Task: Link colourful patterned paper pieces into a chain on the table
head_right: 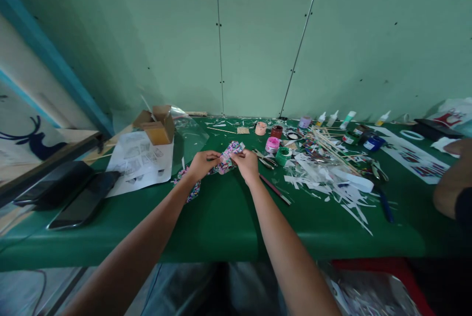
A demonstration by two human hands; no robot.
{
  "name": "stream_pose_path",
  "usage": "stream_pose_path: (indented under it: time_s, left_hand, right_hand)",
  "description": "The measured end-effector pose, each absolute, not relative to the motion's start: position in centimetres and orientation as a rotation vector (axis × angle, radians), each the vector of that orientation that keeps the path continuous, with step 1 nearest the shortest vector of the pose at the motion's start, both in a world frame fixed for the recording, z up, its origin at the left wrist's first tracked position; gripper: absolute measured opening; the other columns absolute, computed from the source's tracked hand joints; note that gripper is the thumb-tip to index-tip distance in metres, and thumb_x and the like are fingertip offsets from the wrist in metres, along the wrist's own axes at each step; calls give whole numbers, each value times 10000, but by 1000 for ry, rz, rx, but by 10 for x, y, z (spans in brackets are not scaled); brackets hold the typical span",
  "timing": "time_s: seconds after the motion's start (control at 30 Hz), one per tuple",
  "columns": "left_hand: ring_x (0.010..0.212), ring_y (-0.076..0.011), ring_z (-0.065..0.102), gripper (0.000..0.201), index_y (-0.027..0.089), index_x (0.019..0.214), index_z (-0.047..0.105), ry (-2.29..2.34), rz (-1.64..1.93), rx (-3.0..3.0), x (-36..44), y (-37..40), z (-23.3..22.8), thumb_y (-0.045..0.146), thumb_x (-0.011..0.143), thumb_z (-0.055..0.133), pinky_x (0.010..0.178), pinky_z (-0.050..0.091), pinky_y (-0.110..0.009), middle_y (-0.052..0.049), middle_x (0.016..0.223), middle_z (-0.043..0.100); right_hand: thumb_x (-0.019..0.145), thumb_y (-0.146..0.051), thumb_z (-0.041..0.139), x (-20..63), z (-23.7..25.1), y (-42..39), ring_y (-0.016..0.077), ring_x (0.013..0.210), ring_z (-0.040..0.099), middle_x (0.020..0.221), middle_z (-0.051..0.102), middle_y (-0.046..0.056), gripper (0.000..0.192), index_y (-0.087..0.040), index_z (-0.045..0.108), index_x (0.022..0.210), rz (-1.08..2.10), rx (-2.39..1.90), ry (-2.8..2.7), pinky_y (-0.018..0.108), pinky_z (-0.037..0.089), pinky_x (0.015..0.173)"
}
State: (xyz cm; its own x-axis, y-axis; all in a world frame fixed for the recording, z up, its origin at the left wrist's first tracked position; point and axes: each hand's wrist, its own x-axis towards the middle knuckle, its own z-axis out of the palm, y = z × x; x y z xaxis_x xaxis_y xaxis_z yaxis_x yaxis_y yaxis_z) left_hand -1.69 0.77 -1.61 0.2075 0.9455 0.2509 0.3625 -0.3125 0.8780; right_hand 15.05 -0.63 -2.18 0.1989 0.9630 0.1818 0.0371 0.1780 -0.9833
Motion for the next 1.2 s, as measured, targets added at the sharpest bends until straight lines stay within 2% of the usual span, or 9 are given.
stream_pose_path:
  time_s: [0.17,0.4,0.57,0.8,1.2]
  left_hand:
    - [798,-193,678,174,149,836,686,1201,1093,1796,-15,9,-18,261,710,646,736,524,-285,-55,818,732]
    - [810,-191,678,198,167,800,704,1222,1088,1823,-16,10,-19,326,744,600,759,501,-267,-46,833,735]
    - [787,-178,673,202,174,794,705,1245,1077,1865,-17,9,-18,321,758,572,721,483,-246,-32,802,733]
    - [745,-167,656,210,171,779,706,1247,1073,1864,-17,9,-17,317,755,557,683,466,-233,-26,766,722]
    - [702,-146,617,218,171,762,685,1224,1056,1886,-18,10,-18,322,759,529,643,434,-215,-14,735,694]
  right_hand:
    - [649,-391,679,151,-24,-4,205,620,609,641,668,44,238,-174,585,620,685,-1336,-1317,269,434,544]
    - [693,-336,639,149,-19,-7,212,609,641,678,694,64,169,-182,577,660,615,-1392,-1383,265,454,524]
    - [691,-300,651,147,-19,-7,216,643,656,712,703,76,151,-184,562,652,573,-1390,-1438,273,480,569]
    - [726,-319,630,146,-19,-10,172,463,601,722,703,71,159,-191,541,696,740,-1340,-1413,255,446,406]
    - [743,-301,623,145,-18,-11,147,414,562,657,670,38,158,-201,514,688,806,-1315,-1386,242,434,366]
